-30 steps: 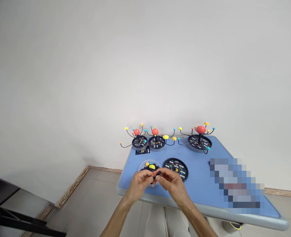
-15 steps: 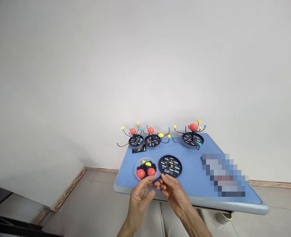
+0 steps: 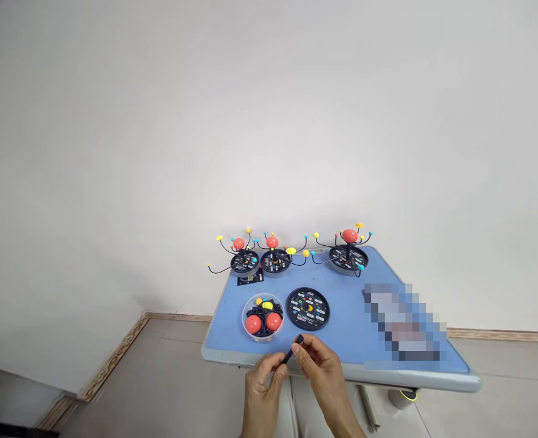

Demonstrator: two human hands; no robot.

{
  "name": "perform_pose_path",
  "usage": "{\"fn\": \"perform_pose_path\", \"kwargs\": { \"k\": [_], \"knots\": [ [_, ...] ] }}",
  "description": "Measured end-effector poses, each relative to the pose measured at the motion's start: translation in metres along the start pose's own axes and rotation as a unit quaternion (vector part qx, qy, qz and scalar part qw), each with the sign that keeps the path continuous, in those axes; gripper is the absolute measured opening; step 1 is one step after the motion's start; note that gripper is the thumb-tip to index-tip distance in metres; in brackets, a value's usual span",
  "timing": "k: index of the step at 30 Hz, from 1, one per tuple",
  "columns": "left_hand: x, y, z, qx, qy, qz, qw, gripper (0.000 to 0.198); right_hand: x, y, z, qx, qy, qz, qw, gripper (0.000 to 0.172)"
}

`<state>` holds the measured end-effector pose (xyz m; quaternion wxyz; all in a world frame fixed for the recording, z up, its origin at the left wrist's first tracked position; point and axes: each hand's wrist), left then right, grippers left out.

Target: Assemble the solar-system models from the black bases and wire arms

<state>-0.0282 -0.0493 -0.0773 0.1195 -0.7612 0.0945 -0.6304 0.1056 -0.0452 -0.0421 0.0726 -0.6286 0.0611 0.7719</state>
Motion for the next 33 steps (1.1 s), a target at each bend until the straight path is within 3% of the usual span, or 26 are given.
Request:
{"fn": "perform_pose_path", "kwargs": {
  "k": [2,4,5,7,9,12,18,19,20,23,25,29,33],
  "knots": [
    [0.0,0.002,0.008,-0.022,0.04,-0.038,0.998,0.043,-0.001,0.0,-0.008,-0.01,0.08,-0.088,0.993,0.027],
    [0.003,0.002,0.013,-0.034,0.085,-0.077,0.993,0.046,-0.001,-0.001,-0.019,0.014,0.176,-0.21,0.962,0.016],
    [0.005,0.001,0.015,-0.035,0.103,-0.096,0.989,0.046,-0.001,-0.002,-0.025,0.032,0.229,-0.281,0.931,0.017],
    [0.011,0.0,0.017,-0.036,0.127,-0.133,0.982,0.045,-0.002,-0.003,-0.035,0.042,0.341,-0.414,0.843,0.031],
    [0.017,-0.002,0.017,-0.048,0.138,-0.164,0.976,0.04,-0.005,-0.005,-0.042,0.004,0.443,-0.5,0.745,0.042],
    [0.021,-0.004,0.019,-0.068,0.139,-0.192,0.969,0.035,-0.008,-0.008,-0.046,-0.04,0.532,-0.54,0.651,0.044],
    [0.02,-0.008,0.026,-0.069,0.119,-0.196,0.971,0.037,-0.007,-0.02,-0.048,-0.077,0.571,-0.562,0.594,0.036],
    [0.02,-0.01,0.026,-0.072,0.119,-0.188,0.972,0.04,-0.005,-0.023,-0.049,-0.085,0.57,-0.56,0.596,0.035],
    [0.02,-0.011,0.026,-0.076,0.12,-0.177,0.974,0.044,-0.003,-0.027,-0.051,-0.094,0.559,-0.545,0.617,0.033],
    [0.017,-0.017,0.023,-0.074,0.12,-0.143,0.98,0.054,0.001,-0.041,-0.059,-0.096,0.483,-0.443,0.749,0.026],
    [0.011,-0.021,0.021,-0.046,0.105,-0.137,0.984,0.059,0.001,-0.052,-0.066,-0.065,0.431,-0.365,0.822,0.023],
    [-0.006,-0.029,0.018,0.001,0.076,-0.14,0.987,0.068,-0.002,-0.074,-0.078,-0.002,0.359,-0.243,0.901,0.029],
    [-0.015,-0.034,0.011,0.008,0.07,-0.134,0.988,0.073,-0.004,-0.088,-0.08,-0.008,0.269,-0.134,0.954,0.037]
  ]
}}
Point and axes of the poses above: each hand's wrist, its own y-axis away from the middle knuckle, its own z-axis out of the palm, x = y × z
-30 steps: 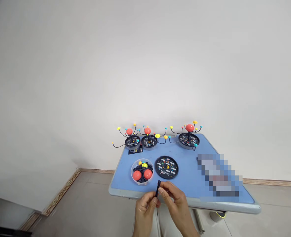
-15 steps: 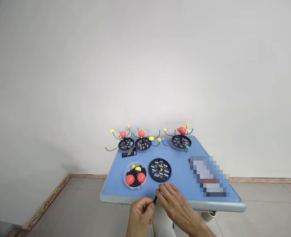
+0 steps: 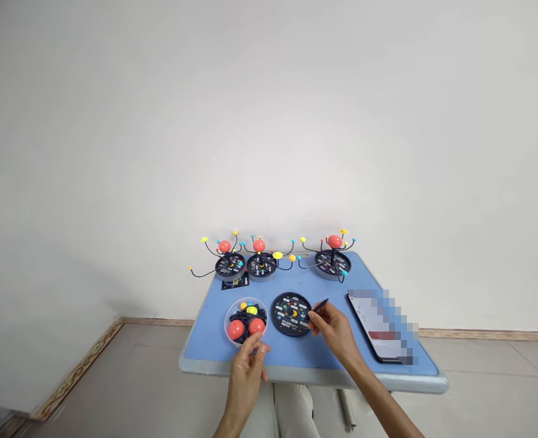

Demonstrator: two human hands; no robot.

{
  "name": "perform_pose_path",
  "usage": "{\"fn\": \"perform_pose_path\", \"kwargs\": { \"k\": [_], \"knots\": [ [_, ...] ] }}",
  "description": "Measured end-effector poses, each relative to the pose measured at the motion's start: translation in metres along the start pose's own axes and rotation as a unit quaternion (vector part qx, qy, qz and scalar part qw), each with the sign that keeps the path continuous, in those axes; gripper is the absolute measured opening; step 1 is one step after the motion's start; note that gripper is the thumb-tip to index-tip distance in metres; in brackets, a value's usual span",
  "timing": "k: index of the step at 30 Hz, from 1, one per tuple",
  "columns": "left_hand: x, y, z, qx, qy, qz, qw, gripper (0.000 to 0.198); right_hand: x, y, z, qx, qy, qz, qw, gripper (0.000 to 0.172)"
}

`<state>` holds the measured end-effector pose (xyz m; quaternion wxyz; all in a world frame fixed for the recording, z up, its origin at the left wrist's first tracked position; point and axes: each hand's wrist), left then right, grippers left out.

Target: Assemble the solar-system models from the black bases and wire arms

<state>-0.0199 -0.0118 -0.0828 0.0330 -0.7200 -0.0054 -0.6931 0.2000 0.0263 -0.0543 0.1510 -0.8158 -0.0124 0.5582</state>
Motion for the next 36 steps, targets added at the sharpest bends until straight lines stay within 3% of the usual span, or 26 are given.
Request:
{"fn": "perform_pose_path", "kwargs": {
  "k": [5,8,11,14,17,22,27,36],
  "knots": [
    [0.002,0.003,-0.004,0.088,-0.1,0.077,0.988,0.059,0.002,-0.015,0.012,-0.028,-0.06,0.07,0.995,0.038],
    [0.002,0.008,0.006,0.06,-0.201,0.174,0.962,0.036,0.006,-0.028,0.022,-0.037,-0.056,0.09,0.994,0.034],
    [-0.004,0.007,0.026,0.024,-0.318,0.25,0.914,0.034,0.009,-0.038,0.03,-0.046,-0.038,0.098,0.993,0.031],
    [-0.015,0.0,0.045,0.015,-0.433,0.271,0.859,0.04,0.01,-0.043,0.034,-0.055,-0.018,0.094,0.994,0.029],
    [-0.024,-0.009,0.058,0.015,-0.488,0.263,0.832,0.041,0.009,-0.043,0.035,-0.065,-0.001,0.086,0.994,0.03],
    [-0.028,-0.017,0.069,0.035,-0.511,0.231,0.827,0.041,0.007,-0.044,0.033,-0.085,0.026,0.067,0.994,0.025],
    [-0.028,-0.02,0.075,0.044,-0.497,0.202,0.843,0.044,0.008,-0.049,0.034,-0.1,0.061,0.06,0.991,0.017],
    [-0.031,-0.019,0.072,0.046,-0.512,0.213,0.831,0.037,0.003,-0.058,0.029,-0.162,0.114,0.055,0.979,0.013]
  ]
}}
Point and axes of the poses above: each hand's wrist, its own y-axis away from the middle knuckle, its own z-axis out of the palm, x = y × z
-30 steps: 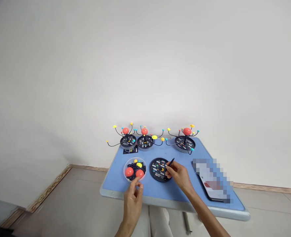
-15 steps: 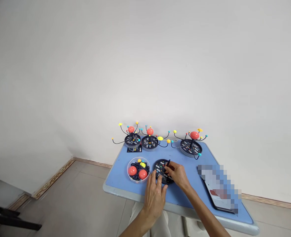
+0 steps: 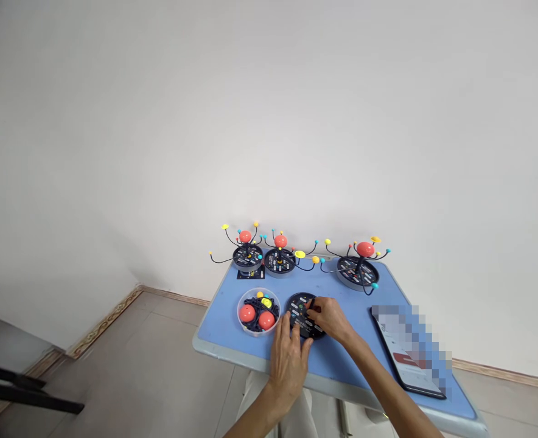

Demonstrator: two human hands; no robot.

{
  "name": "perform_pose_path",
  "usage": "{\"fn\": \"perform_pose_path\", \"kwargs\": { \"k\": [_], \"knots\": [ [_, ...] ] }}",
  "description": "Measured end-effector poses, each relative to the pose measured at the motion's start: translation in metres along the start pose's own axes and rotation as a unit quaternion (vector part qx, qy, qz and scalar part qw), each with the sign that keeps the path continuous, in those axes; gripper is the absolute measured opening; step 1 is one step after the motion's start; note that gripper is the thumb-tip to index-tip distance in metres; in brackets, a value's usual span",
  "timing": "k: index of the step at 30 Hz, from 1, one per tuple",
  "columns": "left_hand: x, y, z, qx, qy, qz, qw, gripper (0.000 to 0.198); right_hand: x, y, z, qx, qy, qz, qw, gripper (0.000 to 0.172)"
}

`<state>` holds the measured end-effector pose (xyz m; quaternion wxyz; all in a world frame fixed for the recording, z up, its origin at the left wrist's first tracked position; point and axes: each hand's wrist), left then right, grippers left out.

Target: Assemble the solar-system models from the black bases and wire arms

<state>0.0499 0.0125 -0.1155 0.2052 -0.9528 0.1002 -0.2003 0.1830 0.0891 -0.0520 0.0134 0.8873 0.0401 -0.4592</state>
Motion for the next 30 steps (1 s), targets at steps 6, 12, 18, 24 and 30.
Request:
{"fn": "perform_pose_path", "kwargs": {
  "k": [6,12,18,24,30],
  "knots": [
    [0.0,0.0,-0.001,0.002,0.008,0.003,1.0,0.037,0.003,-0.006,-0.002,-0.018,-0.002,0.039,0.999,0.013],
    [0.0,0.0,-0.003,-0.006,0.02,0.004,1.0,0.038,0.004,-0.006,0.002,-0.013,0.032,0.038,0.999,0.018],
    [0.001,0.0,-0.005,-0.005,0.033,-0.008,0.999,0.035,0.004,-0.002,0.003,-0.001,0.108,0.005,0.994,0.023],
    [0.002,-0.001,-0.014,-0.022,0.023,0.009,0.999,0.034,0.01,-0.003,0.011,0.024,0.189,-0.005,0.982,0.032],
    [0.002,-0.001,-0.018,-0.027,0.034,0.014,0.999,0.033,0.019,0.002,0.021,0.039,0.224,0.017,0.974,0.03]
  ]
}}
Point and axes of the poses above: each hand's wrist, its own y-axis away from the middle knuckle, its own z-axis out of the palm, x = y × z
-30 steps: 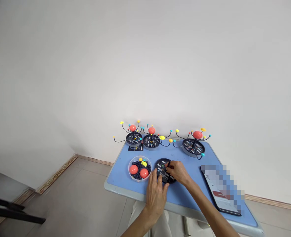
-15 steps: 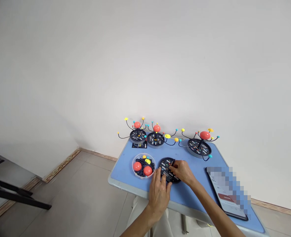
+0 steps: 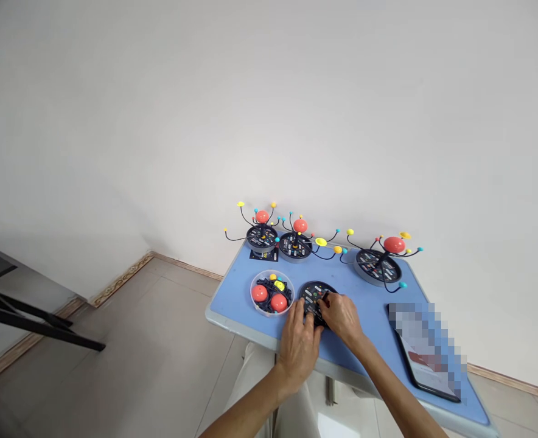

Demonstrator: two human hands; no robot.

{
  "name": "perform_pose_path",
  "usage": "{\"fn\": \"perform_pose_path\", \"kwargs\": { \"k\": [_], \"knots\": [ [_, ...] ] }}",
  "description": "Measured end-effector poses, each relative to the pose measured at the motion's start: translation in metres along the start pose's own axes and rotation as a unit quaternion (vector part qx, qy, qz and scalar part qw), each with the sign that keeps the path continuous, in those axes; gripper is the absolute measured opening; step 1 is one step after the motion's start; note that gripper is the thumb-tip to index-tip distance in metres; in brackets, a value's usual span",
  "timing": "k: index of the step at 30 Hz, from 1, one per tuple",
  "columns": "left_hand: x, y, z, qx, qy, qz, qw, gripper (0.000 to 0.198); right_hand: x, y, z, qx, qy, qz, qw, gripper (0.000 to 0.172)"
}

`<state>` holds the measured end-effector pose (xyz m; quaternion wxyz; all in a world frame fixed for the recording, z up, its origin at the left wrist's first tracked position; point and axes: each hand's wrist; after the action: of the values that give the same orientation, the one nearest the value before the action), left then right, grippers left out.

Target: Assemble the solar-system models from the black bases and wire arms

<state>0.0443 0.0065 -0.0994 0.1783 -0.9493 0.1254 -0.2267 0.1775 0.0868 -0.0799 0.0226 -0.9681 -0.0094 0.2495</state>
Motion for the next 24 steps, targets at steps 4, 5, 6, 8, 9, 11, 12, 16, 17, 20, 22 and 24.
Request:
{"fn": "perform_pose_path", "kwargs": {
  "k": [4,5,6,8,9,11,12,16,17,20,22,24],
  "knots": [
    [0.0,0.0,-0.001,0.005,0.004,-0.003,1.0,0.033,0.003,0.001,-0.009,-0.029,-0.035,-0.017,0.999,0.022],
    [0.0,0.0,-0.001,0.006,0.001,-0.003,1.0,0.033,0.004,0.0,-0.013,-0.041,-0.048,-0.025,0.998,0.017],
    [0.001,0.0,-0.001,0.007,-0.003,-0.002,1.0,0.033,0.005,0.0,-0.016,-0.052,-0.06,-0.033,0.996,0.014],
    [0.001,-0.001,0.0,0.011,-0.013,-0.001,1.0,0.034,0.006,0.0,-0.022,-0.064,-0.076,-0.05,0.994,0.017],
    [0.001,-0.001,0.0,0.013,-0.017,-0.001,1.0,0.035,0.007,0.0,-0.024,-0.063,-0.078,-0.059,0.993,0.019],
    [0.001,0.0,0.002,0.018,-0.021,-0.003,1.0,0.035,0.006,-0.001,-0.024,-0.053,-0.074,-0.074,0.993,0.019],
    [0.001,0.0,0.003,0.021,-0.021,-0.005,1.0,0.035,0.006,-0.001,-0.023,-0.047,-0.07,-0.079,0.993,0.02],
    [0.001,0.001,0.004,0.026,-0.008,-0.01,1.0,0.035,0.003,-0.001,-0.015,-0.026,-0.054,-0.094,0.994,0.022],
    [0.001,0.002,0.004,0.025,-0.006,-0.011,1.0,0.035,0.003,-0.001,-0.013,-0.021,-0.049,-0.097,0.994,0.023],
    [0.002,0.002,0.002,0.021,-0.011,-0.009,1.0,0.037,0.003,0.001,-0.006,-0.002,-0.032,-0.099,0.995,0.025],
    [0.002,0.003,0.002,0.016,-0.017,-0.01,1.0,0.038,0.002,0.003,-0.003,0.011,-0.022,-0.097,0.995,0.026],
    [0.0,0.003,0.004,0.014,-0.019,-0.012,1.0,0.039,-0.001,0.005,-0.004,0.024,-0.016,-0.101,0.994,0.026]
  ]
}}
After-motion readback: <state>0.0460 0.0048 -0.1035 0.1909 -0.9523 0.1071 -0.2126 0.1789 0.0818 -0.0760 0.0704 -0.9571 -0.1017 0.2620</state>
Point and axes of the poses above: each hand's wrist, its own y-axis away from the middle knuckle, its own z-axis out of the palm, x = y × z
